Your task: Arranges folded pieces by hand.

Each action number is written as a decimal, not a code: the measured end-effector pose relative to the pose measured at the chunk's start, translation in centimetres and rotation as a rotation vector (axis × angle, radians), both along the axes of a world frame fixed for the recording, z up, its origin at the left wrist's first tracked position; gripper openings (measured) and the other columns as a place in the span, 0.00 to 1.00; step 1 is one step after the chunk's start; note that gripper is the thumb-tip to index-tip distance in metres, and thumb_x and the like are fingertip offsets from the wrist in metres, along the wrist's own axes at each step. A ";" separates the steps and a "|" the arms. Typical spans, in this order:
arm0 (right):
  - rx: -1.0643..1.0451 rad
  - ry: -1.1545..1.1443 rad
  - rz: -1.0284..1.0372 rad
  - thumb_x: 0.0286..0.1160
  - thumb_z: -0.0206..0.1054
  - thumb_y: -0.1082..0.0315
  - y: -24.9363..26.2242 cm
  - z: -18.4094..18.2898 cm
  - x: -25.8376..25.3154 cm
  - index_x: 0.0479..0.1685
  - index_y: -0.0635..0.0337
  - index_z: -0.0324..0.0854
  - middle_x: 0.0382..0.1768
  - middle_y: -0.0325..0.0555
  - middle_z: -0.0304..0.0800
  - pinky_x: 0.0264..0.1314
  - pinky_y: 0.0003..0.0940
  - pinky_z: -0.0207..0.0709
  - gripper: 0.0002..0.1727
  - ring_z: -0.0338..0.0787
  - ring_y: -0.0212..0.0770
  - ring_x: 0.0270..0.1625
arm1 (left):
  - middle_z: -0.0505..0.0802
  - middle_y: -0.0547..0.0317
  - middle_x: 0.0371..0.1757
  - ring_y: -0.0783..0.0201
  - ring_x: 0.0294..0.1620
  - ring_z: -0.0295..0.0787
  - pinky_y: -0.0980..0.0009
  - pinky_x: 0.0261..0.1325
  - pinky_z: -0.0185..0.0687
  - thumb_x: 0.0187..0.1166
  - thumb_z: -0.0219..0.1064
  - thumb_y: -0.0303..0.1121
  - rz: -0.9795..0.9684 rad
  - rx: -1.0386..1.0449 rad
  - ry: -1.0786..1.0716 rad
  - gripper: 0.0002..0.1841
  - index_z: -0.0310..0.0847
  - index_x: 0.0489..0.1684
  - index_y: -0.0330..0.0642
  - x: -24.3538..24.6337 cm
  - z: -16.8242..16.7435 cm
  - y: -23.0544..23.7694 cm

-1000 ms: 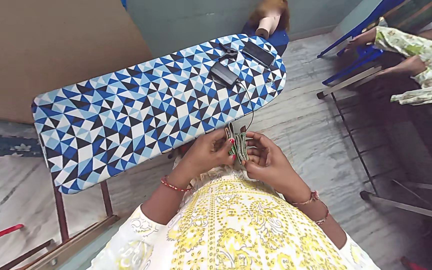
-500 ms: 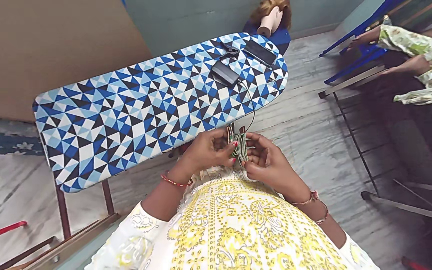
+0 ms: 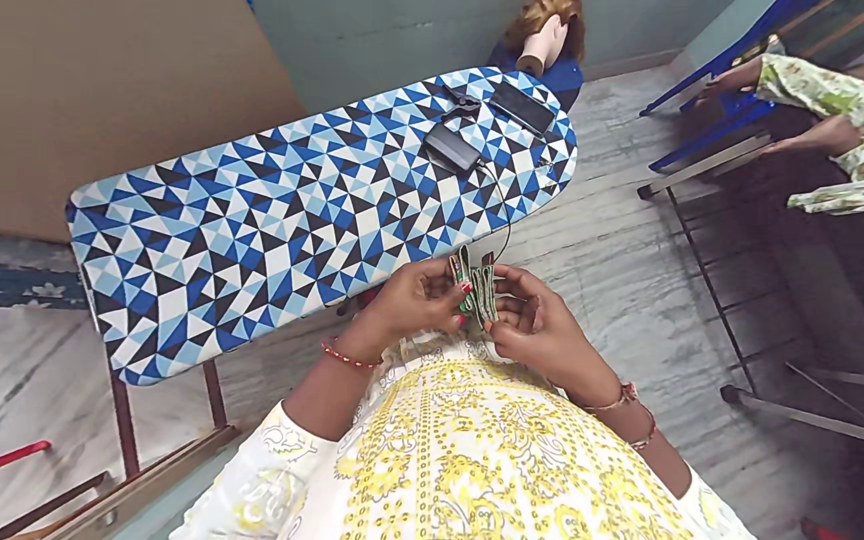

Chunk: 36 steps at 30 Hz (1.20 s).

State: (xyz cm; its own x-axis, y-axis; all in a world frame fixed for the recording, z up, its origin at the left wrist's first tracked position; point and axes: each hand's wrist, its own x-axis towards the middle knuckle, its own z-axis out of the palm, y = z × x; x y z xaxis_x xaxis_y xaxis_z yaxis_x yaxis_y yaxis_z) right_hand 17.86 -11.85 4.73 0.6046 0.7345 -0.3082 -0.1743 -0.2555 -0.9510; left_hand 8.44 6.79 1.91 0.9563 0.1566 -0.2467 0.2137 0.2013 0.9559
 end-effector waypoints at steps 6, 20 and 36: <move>0.008 -0.015 -0.010 0.55 0.71 0.74 0.1 -0.1 0.0 0.75 0.67 0.68 0.56 0.45 0.86 0.42 0.22 0.88 0.38 0.92 0.30 0.47 | 0.92 0.70 0.32 0.81 0.32 0.90 0.81 0.40 0.89 0.67 0.73 0.20 0.093 0.109 -0.059 0.09 0.84 0.42 0.37 -0.1 0.5 -0.3; 0.063 -0.035 0.008 0.55 0.71 0.75 0.0 -0.2 -0.3 0.74 0.69 0.68 0.55 0.44 0.86 0.47 0.22 0.88 0.37 0.92 0.29 0.48 | 0.93 0.68 0.34 0.81 0.32 0.89 0.82 0.40 0.88 0.72 0.72 0.23 0.037 0.221 -0.090 0.08 0.84 0.45 0.36 0.1 0.6 -0.2; 0.012 -0.069 0.046 0.60 0.75 0.71 -0.3 0.3 0.0 0.72 0.68 0.69 0.55 0.46 0.87 0.46 0.23 0.90 0.35 0.93 0.31 0.47 | 0.92 0.71 0.29 0.83 0.29 0.88 0.83 0.38 0.86 0.76 0.69 0.24 -0.005 0.174 -0.062 0.01 0.84 0.39 0.38 0.1 1.1 -0.4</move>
